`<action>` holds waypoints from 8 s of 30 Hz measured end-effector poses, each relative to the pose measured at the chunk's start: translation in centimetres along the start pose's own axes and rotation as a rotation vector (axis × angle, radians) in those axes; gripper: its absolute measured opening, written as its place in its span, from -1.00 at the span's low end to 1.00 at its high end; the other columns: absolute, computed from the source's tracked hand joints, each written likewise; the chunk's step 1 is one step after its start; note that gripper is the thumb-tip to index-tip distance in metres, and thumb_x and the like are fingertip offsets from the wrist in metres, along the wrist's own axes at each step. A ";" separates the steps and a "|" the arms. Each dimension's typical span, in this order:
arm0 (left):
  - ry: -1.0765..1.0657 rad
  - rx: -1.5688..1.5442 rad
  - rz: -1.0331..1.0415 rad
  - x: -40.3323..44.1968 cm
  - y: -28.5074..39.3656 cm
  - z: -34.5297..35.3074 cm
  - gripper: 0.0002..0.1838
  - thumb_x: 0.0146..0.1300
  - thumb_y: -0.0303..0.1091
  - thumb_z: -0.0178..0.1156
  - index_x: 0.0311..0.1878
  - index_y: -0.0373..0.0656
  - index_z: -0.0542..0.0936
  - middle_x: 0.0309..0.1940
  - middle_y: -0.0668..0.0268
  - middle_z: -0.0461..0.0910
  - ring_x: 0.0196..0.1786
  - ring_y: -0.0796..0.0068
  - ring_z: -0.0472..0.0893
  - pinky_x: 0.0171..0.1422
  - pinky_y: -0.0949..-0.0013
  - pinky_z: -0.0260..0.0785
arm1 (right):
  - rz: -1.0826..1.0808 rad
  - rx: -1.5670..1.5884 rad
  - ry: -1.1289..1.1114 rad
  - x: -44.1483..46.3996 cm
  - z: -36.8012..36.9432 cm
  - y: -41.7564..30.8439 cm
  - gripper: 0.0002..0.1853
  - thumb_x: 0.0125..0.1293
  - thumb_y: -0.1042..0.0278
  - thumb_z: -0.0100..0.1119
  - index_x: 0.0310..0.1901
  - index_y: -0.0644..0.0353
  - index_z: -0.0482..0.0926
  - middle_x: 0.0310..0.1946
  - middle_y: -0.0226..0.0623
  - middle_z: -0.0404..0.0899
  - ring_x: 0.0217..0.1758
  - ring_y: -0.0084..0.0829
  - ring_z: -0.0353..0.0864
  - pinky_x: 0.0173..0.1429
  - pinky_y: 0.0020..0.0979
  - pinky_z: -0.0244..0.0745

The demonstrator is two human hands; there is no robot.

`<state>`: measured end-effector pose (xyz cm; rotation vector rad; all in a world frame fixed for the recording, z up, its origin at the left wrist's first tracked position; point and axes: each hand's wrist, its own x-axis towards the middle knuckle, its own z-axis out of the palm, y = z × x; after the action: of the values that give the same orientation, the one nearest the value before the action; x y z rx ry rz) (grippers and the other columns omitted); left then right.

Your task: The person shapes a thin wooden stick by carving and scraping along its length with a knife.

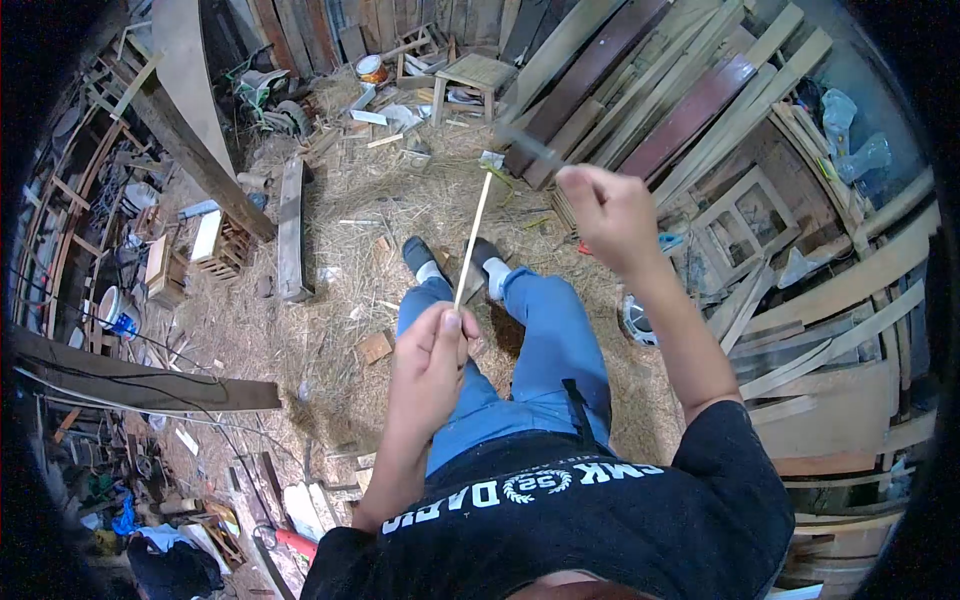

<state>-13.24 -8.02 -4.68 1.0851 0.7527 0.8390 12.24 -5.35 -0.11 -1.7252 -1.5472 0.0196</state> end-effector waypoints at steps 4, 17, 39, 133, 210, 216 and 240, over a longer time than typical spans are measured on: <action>-0.060 -0.129 -0.049 0.5 1.1 0.9 -0.72 0.68 -0.22 -0.12 -0.12 -0.16 0.49 -0.64 0.64 0.18 -0.68 0.85 0.08 -0.63 0.59 -0.12 | -0.423 -0.130 -0.129 -2.5 1.7 -1.2 -0.48 0.38 -0.08 0.26 -0.57 0.19 0.46 -0.70 -0.14 0.42 -0.62 -0.11 0.53 -0.49 -0.17 0.35; -0.080 -0.098 -0.099 -0.6 0.9 1.6 -0.71 0.66 -0.11 -0.07 -0.20 -0.06 0.38 -0.65 0.59 0.09 -0.70 0.78 0.02 -0.68 0.54 -0.20 | -0.622 -0.157 -0.151 -4.4 0.9 -0.7 -0.53 0.36 -0.15 0.24 -0.50 0.09 0.57 -0.67 -0.24 0.52 -0.61 -0.19 0.62 -0.49 -0.19 0.47; -0.089 0.026 0.076 -1.7 0.7 3.8 -0.72 0.67 -0.10 -0.10 -0.17 -0.02 0.40 -0.67 0.60 0.12 -0.72 0.77 0.05 -0.67 0.54 -0.15 | -0.472 0.005 -0.281 -6.1 -2.1 -1.4 -0.53 0.34 -0.11 0.29 -0.45 0.18 0.61 -0.66 -0.14 0.51 -0.61 -0.06 0.55 -0.53 -0.14 0.35; -0.321 -0.148 -0.192 4.7 3.8 3.3 -0.78 0.66 -0.19 -0.06 -0.10 -0.12 0.42 -0.52 0.56 0.23 -0.60 0.77 0.14 -0.56 0.60 -0.04 | 0.044 0.625 -0.138 -3.1 -0.5 4.2 -0.52 0.59 -0.03 0.00 -0.33 0.24 0.57 -0.68 -0.53 0.36 -0.61 -0.47 0.35 -0.42 -0.32 0.29; -0.363 -0.367 -0.264 -0.2 -1.2 3.4 -0.77 0.66 -0.12 -0.09 -0.16 -0.01 0.34 -0.68 0.59 0.03 -0.75 0.78 -0.04 -0.70 0.54 -0.24 | 0.271 -0.109 0.155 2.7 -6.9 14.1 -0.29 0.48 -0.35 0.00 -0.26 0.29 0.70 -0.57 0.05 0.57 -0.46 -0.11 0.64 -0.24 -0.12 0.49; -0.315 -0.407 -0.259 1.6 -1.3 3.0 -0.76 0.66 -0.14 -0.11 -0.16 -0.02 0.36 -0.67 0.61 0.06 -0.72 0.79 -0.01 -0.66 0.53 -0.25 | 0.075 -0.034 0.049 -2.8 -2.8 7.4 -0.30 0.49 -0.35 0.00 -0.24 0.28 0.73 -0.60 0.00 0.55 -0.56 -0.08 0.57 -0.36 -0.14 0.44; -0.408 -0.569 -0.351 -1.2 -1.3 2.9 -0.76 0.66 -0.12 -0.12 -0.17 0.02 0.33 -0.69 0.62 0.02 -0.76 0.75 -0.04 -0.69 0.51 -0.23 | 0.178 -0.271 0.188 1.9 -6.7 10.0 -0.35 0.53 -0.27 -0.07 -0.28 0.21 0.75 -0.44 0.04 0.68 -0.27 0.07 0.72 -0.17 -0.04 0.55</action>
<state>-11.06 -10.64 -4.94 0.5590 0.3103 0.4613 24.36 -6.70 -0.23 -2.0100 -1.3010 -0.2659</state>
